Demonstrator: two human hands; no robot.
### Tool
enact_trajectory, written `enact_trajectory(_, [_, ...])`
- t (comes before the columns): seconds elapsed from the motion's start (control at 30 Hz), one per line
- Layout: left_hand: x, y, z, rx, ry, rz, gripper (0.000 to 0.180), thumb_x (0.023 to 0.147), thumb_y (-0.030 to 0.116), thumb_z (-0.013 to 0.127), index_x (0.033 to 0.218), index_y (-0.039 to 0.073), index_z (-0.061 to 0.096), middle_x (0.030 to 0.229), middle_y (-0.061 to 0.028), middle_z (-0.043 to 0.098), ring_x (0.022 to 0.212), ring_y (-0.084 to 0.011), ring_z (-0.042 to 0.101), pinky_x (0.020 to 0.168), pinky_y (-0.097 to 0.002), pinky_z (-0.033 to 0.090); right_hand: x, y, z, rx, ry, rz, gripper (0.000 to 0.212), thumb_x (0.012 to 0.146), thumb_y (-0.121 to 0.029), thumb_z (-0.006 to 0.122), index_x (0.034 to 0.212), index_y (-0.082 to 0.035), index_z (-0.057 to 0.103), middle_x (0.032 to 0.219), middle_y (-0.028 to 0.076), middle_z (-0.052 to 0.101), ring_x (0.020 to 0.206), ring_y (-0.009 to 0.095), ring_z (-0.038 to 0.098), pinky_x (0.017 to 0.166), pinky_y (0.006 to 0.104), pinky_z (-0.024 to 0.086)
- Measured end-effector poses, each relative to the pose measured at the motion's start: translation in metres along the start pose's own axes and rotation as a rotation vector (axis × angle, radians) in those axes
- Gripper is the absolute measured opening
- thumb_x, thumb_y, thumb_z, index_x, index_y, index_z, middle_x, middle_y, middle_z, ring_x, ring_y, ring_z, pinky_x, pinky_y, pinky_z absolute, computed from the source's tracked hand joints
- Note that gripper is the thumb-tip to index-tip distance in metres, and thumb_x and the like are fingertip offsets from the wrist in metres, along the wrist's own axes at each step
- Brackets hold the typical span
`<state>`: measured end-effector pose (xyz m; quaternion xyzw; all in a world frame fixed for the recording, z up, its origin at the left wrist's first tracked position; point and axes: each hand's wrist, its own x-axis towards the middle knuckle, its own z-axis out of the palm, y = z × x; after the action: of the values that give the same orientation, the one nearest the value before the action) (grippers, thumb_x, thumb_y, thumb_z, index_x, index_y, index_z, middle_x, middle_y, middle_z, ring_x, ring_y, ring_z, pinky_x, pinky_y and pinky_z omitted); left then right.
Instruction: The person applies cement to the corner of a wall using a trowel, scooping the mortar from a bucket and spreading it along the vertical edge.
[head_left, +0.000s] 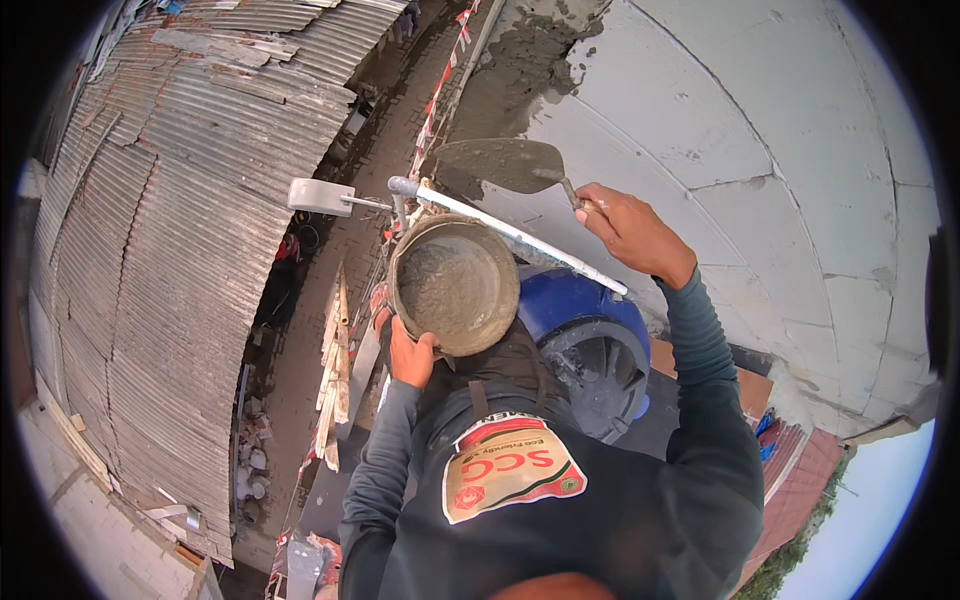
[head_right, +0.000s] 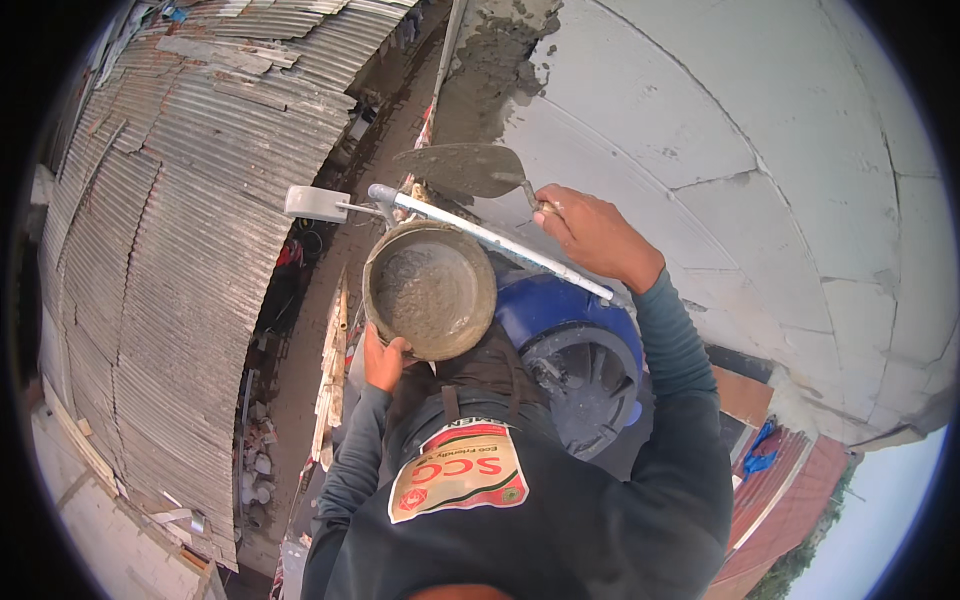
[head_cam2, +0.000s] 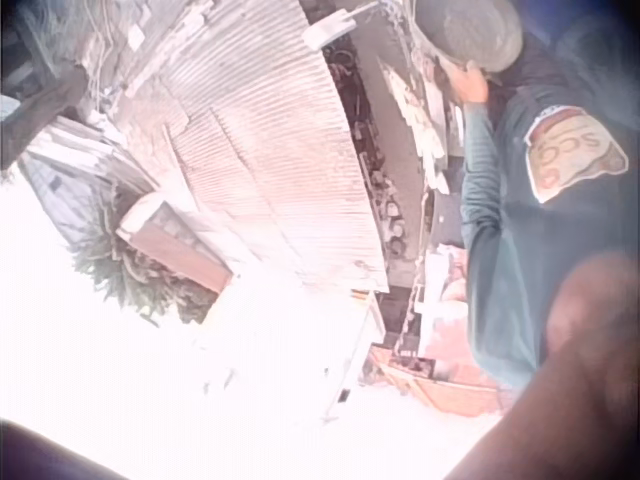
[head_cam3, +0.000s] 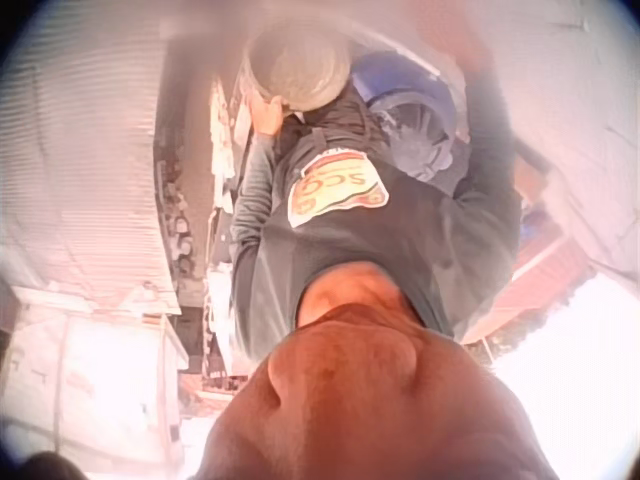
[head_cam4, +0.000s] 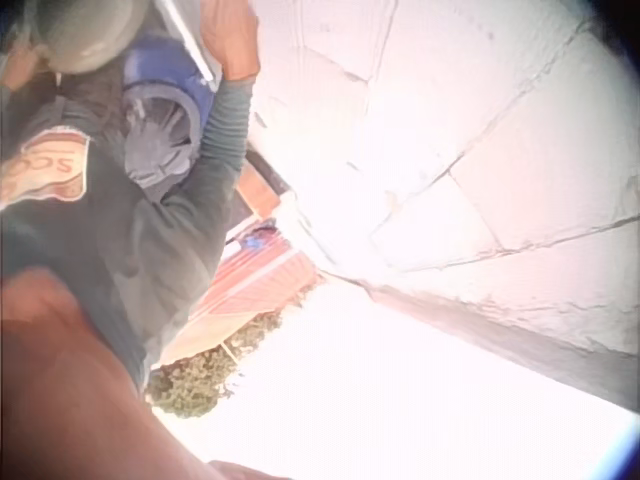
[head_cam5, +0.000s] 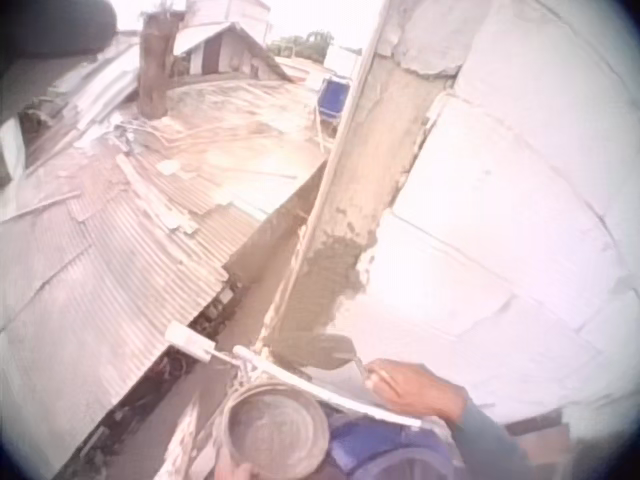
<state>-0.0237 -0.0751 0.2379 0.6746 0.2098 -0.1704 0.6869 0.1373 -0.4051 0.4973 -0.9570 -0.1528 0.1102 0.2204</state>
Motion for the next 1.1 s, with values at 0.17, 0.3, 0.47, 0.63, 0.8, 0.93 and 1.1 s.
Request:
enact_trajectory(0.17, [-0.014, 0.043, 0.008, -0.118, 0.019, -0.077, 0.057, 0.077, -0.006, 0.056, 0.133, 0.002, 0.046, 0.119, -0.0171, 0.064, 0.096, -0.0296, 0.072, 0.069, -0.0393, 0.068, 0.006, -0.009, 0.094, -0.465, -0.074, -0.249, 0.018, 0.094, -0.016, 0.061, 0.097, 0.002, 0.063, 0.082, 0.018, 0.067, 0.076, 0.032, 0.071, 0.063, 0.0431, 0.056])
enact_trajectory(0.3, [-0.016, 0.052, 0.01, -0.132, -0.001, -0.116, 0.056, 0.077, -0.008, 0.055, 0.131, 0.004, 0.047, 0.117, -0.0149, 0.063, 0.094, -0.0285, 0.072, 0.068, -0.0387, 0.067, 0.017, -0.031, 0.196, -0.58, -0.109, -0.323, 0.016, 0.078, -0.016, 0.068, 0.085, -0.002, 0.073, 0.077, 0.013, 0.067, 0.072, 0.029, 0.07, 0.056, 0.0443, 0.055])
enact_trajectory(0.47, [-0.015, 0.048, 0.006, -0.147, 0.011, -0.166, 0.057, 0.076, -0.008, 0.055, 0.131, 0.005, 0.047, 0.118, -0.0142, 0.063, 0.096, -0.0279, 0.072, 0.07, -0.0383, 0.068, -0.007, -0.041, 0.212, -0.433, -0.149, -0.577, 0.013, 0.076, -0.017, 0.068, 0.071, -0.006, 0.072, 0.077, 0.015, 0.068, 0.077, 0.029, 0.073, 0.056, 0.0448, 0.055])
enact_trajectory(0.63, [-0.028, 0.043, 0.004, -0.183, 0.062, -0.154, 0.061, 0.076, -0.006, 0.055, 0.136, 0.006, 0.047, 0.119, -0.0133, 0.063, 0.098, -0.0276, 0.072, 0.072, -0.0381, 0.068, -0.005, -0.022, 0.134, -0.411, -0.298, -0.527, 0.019, 0.085, -0.014, 0.063, 0.09, 0.003, 0.066, 0.08, 0.018, 0.068, 0.071, 0.032, 0.071, 0.059, 0.0425, 0.056])
enact_trajectory(0.8, [-0.025, 0.04, 0.009, -0.18, 0.058, -0.154, 0.064, 0.077, -0.007, 0.058, 0.139, 0.0, 0.045, 0.123, -0.0156, 0.063, 0.097, -0.0278, 0.071, 0.072, -0.037, 0.067, 0.008, 0.012, 0.145, -0.431, -0.068, -0.403, 0.015, 0.083, -0.013, 0.063, 0.087, 0.002, 0.064, 0.074, 0.018, 0.066, 0.065, 0.032, 0.071, 0.054, 0.0422, 0.055])
enact_trajectory(0.93, [-0.021, 0.047, 0.014, -0.03, 0.054, -0.106, 0.054, 0.077, -0.004, 0.06, 0.13, -0.002, 0.05, 0.113, -0.0168, 0.067, 0.095, -0.0282, 0.072, 0.077, -0.0387, 0.063, -0.008, 0.024, 0.219, -0.289, -0.152, -0.602, 0.019, 0.091, -0.016, 0.059, 0.087, 0.003, 0.064, 0.074, 0.02, 0.065, 0.075, 0.036, 0.071, 0.065, 0.0433, 0.055])
enact_trajectory(1.1, [-0.017, 0.029, 0.01, 0.032, 0.11, -0.027, 0.049, 0.076, 0.0, 0.064, 0.124, -0.003, 0.053, 0.109, -0.0218, 0.07, 0.095, -0.032, 0.071, 0.085, -0.0428, 0.057, -0.016, 0.004, 0.171, 0.397, -0.605, 0.037, 0.036, 0.103, -0.023, 0.053, 0.09, 0.009, 0.062, 0.081, 0.029, 0.066, 0.077, 0.047, 0.064, 0.071, 0.0486, 0.05])
